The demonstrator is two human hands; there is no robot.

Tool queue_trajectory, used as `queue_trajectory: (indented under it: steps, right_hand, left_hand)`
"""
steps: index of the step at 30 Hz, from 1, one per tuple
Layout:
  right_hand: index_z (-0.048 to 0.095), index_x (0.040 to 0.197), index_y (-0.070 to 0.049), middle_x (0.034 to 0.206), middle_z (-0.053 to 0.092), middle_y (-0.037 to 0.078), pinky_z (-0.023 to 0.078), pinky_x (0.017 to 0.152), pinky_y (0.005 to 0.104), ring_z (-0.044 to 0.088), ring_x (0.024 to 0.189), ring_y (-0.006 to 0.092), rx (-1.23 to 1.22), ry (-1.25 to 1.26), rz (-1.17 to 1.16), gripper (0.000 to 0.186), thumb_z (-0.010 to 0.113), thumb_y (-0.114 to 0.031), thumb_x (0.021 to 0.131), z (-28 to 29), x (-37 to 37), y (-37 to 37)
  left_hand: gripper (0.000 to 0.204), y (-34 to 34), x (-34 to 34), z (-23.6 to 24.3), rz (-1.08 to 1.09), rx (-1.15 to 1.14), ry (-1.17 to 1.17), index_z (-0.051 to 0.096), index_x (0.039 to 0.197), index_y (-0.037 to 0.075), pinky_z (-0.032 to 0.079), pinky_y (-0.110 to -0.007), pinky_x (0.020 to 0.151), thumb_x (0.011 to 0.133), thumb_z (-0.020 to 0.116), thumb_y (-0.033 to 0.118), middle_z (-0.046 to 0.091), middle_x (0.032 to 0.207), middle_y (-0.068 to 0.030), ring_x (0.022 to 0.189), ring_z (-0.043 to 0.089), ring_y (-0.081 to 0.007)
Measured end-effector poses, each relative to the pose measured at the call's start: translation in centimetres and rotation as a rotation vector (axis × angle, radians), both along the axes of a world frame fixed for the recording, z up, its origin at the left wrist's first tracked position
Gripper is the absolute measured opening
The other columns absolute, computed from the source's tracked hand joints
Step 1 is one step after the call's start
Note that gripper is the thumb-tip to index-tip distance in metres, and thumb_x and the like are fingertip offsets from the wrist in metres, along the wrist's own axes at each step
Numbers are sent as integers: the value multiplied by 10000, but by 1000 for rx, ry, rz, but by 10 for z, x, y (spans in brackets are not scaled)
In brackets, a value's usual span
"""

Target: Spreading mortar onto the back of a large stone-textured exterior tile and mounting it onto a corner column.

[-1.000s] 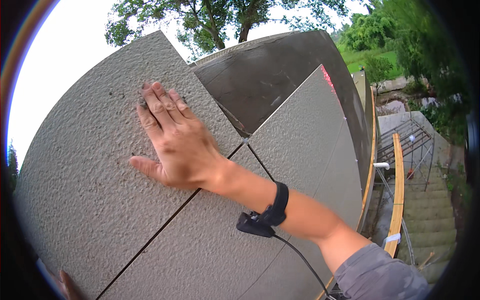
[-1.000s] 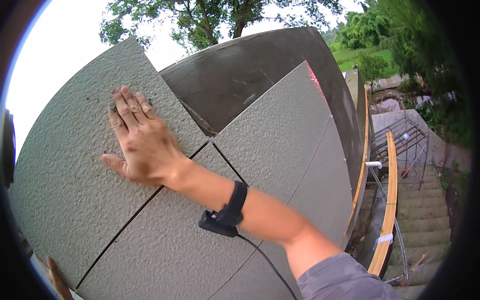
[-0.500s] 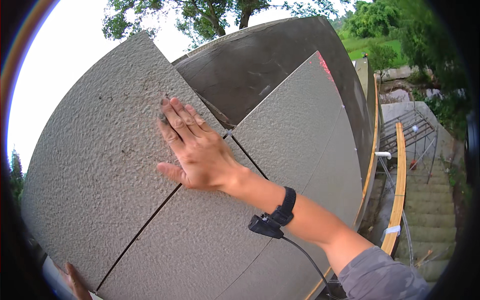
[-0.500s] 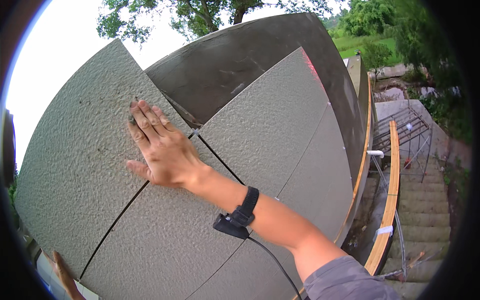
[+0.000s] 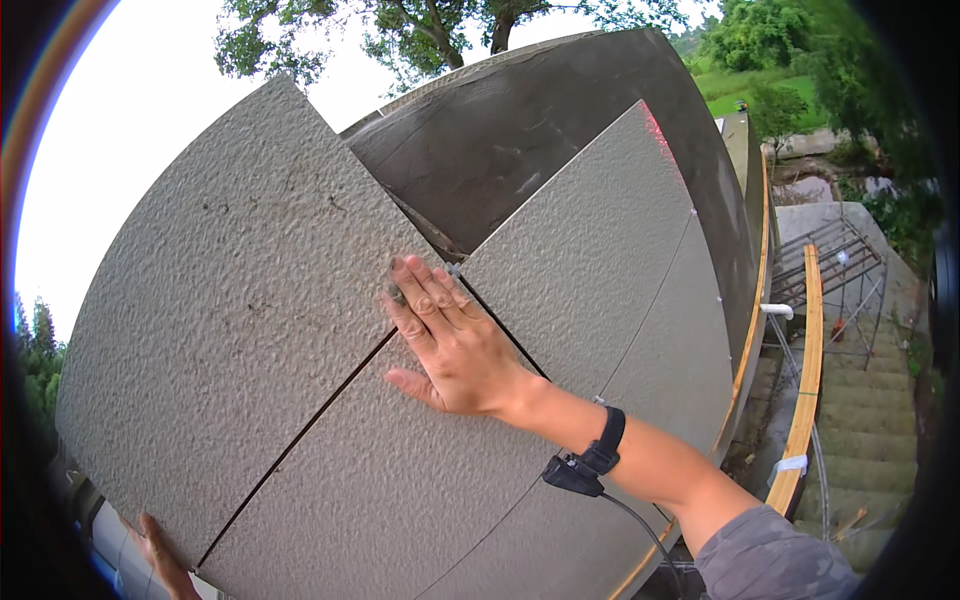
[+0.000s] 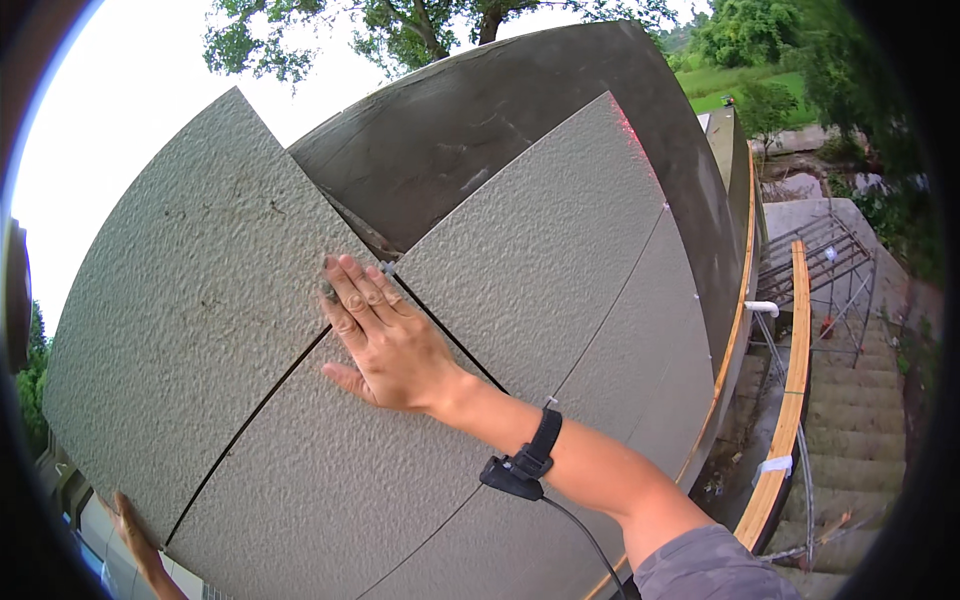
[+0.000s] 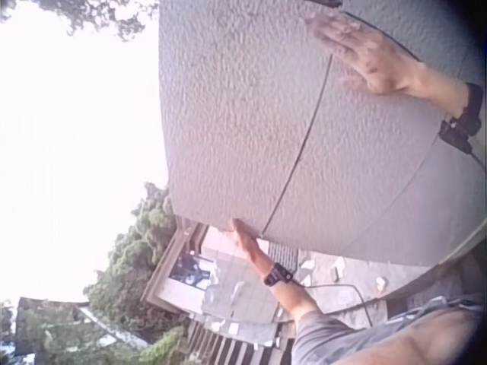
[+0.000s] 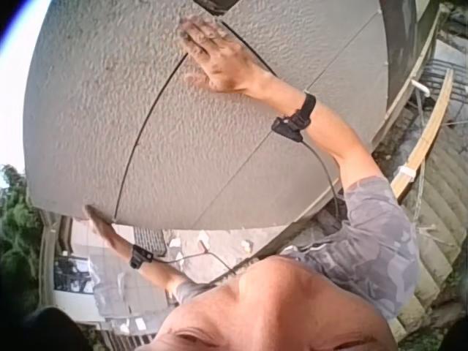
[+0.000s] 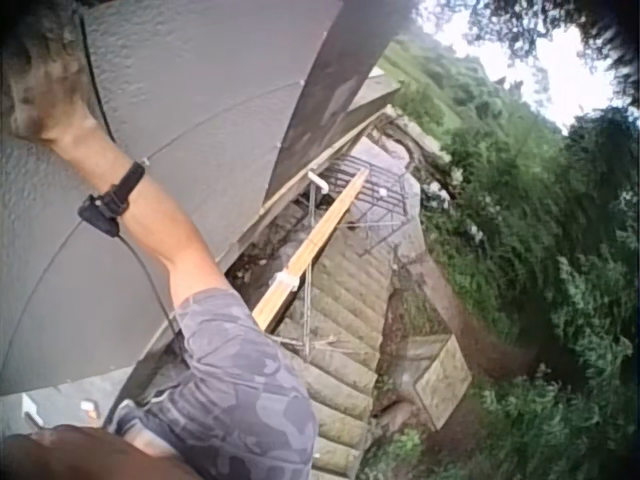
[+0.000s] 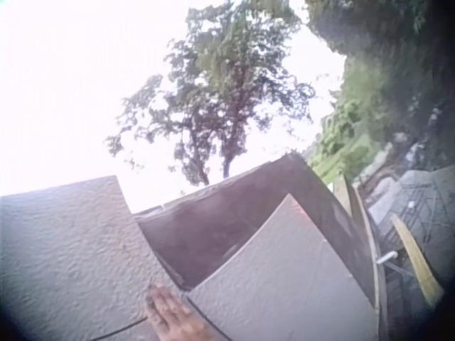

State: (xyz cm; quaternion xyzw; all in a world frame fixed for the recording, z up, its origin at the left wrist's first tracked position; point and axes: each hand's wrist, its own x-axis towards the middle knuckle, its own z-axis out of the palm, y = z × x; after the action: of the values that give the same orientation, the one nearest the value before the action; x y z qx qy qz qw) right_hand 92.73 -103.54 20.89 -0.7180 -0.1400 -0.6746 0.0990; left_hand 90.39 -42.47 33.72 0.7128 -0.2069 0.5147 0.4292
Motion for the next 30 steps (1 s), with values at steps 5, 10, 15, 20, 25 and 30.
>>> queue_trajectory:
  steps: [5, 10, 15, 20, 25, 30]
  right_hand:
    - [645, 1288, 4, 1368, 634, 226, 521, 1030, 416, 629, 1247, 363, 238, -435, 152, 387, 669, -234, 985, -22, 3, -27]
    - [738, 894, 39, 738, 737, 108, 525, 601, 310, 685, 629, 159, 541, 81, 374, 184, 764, -143, 882, 17, -42, -81]
    - [751, 854, 35, 744, 738, 161, 528, 612, 329, 711, 642, 195, 418, 193, 330, 230, 766, -194, 875, 35, -43, -90]
    - [748, 844, 41, 712, 722, 167, 518, 597, 336, 698, 609, 231, 335, 221, 297, 224, 770, -181, 868, 41, -42, -92]
    - [740, 788, 39, 682, 696, 192, 536, 636, 381, 693, 620, 301, 349, 261, 313, 217, 758, -166, 856, 46, -46, -90]
    - [736, 757, 38, 667, 675, 217, 555, 666, 419, 687, 644, 372, 309, 273, 237, 207, 739, -151, 844, 51, -45, -88]
  left_hand:
    - [1051, 6, 8, 6, -14, 60, -7, 89, 1645, -8, 149, -407, 1263, 965, 628, 585, 216, 1677, -198, 1532, 245, -324]
    - [1010, 16, 10, -2, 250, 16, -125, 91, 1642, -17, 161, -396, 1260, 987, 628, 534, 238, 1667, -200, 1526, 261, -307]
    - [954, 16, 8, 0, -16, -27, -12, 130, 1638, -13, 209, -385, 1242, 1004, 617, 507, 304, 1637, -186, 1490, 324, -298]
    - [919, 21, 6, 0, -89, -76, 46, 186, 1631, -1, 247, -378, 1222, 1002, 625, 504, 360, 1611, -169, 1453, 377, -295]
    - [898, 14, -2, -4, -6, -151, 121, 260, 1612, -1, 304, -369, 1191, 995, 630, 535, 416, 1576, -149, 1411, 430, -277]
    - [898, 31, 9, 1, -13, -129, 89, 252, 1614, -7, 300, -366, 1197, 1003, 618, 539, 408, 1585, -149, 1425, 420, -269]
